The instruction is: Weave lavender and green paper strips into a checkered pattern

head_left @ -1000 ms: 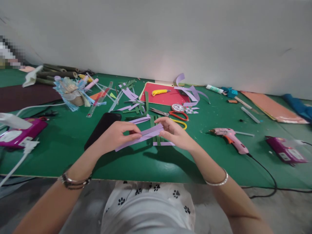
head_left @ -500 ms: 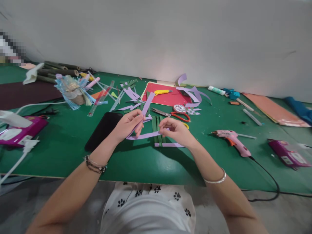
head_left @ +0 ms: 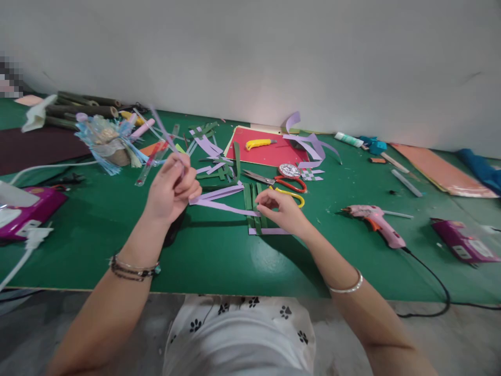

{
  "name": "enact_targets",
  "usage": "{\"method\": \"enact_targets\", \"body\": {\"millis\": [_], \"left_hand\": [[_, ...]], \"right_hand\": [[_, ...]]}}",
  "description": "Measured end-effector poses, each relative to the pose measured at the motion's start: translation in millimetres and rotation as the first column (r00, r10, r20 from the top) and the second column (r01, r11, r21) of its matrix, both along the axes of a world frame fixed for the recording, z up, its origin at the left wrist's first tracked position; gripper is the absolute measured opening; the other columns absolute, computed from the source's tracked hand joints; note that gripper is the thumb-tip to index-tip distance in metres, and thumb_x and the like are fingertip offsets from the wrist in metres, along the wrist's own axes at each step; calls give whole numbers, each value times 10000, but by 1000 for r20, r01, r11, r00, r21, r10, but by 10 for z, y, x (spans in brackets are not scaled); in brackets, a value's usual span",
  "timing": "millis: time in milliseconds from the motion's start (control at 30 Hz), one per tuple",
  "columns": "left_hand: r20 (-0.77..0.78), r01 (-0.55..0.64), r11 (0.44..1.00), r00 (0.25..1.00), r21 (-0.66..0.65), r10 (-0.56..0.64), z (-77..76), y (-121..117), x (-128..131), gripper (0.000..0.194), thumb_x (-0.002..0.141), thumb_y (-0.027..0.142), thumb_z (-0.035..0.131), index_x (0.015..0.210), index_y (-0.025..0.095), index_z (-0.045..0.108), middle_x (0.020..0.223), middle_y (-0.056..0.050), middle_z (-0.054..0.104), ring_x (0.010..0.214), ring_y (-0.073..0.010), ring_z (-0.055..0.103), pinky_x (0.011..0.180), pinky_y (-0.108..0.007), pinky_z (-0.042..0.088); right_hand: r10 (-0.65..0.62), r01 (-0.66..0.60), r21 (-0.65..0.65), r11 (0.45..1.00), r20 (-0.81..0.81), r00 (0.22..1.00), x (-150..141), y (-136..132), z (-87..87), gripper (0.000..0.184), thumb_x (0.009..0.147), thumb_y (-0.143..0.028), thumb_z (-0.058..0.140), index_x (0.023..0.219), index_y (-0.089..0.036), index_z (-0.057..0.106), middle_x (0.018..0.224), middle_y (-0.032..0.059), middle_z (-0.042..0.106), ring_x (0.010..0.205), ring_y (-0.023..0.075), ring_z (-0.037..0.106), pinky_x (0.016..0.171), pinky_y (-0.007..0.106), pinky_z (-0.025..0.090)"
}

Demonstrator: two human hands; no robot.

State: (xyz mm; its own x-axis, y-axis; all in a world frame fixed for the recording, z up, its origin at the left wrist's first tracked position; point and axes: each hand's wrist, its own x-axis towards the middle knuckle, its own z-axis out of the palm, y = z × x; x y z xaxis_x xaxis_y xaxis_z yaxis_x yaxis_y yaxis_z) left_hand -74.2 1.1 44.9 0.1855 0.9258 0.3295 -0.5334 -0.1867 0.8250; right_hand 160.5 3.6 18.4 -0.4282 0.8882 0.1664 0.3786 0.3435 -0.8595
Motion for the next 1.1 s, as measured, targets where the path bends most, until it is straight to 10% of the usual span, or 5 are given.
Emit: {"method": "enact_targets", "body": {"millis": [700, 1100], "left_hand": [[-173, -67, 995, 982, 72, 79, -110, 88, -51, 170, 725, 299, 680, 708, 181, 560, 369, 125, 262, 323, -19, 204, 383, -142, 294], [-496, -222, 974, 841, 50, 217, -126, 72, 3, 63, 638, 228, 579, 651, 179, 542, 409, 91, 327, 347, -39, 278, 364, -166, 248]], "right_hand": [[-31, -6, 184, 983, 201, 979, 52, 132, 64, 99, 759, -178, 438, 770, -183, 536, 744, 16, 593, 642, 111, 516, 597, 241, 407], [99, -231, 106, 967, 680, 726, -243, 692, 102, 433, 707, -180, 574, 1132, -136, 502, 1107, 114, 565, 1026, 249, 458, 798, 341, 352]]}}
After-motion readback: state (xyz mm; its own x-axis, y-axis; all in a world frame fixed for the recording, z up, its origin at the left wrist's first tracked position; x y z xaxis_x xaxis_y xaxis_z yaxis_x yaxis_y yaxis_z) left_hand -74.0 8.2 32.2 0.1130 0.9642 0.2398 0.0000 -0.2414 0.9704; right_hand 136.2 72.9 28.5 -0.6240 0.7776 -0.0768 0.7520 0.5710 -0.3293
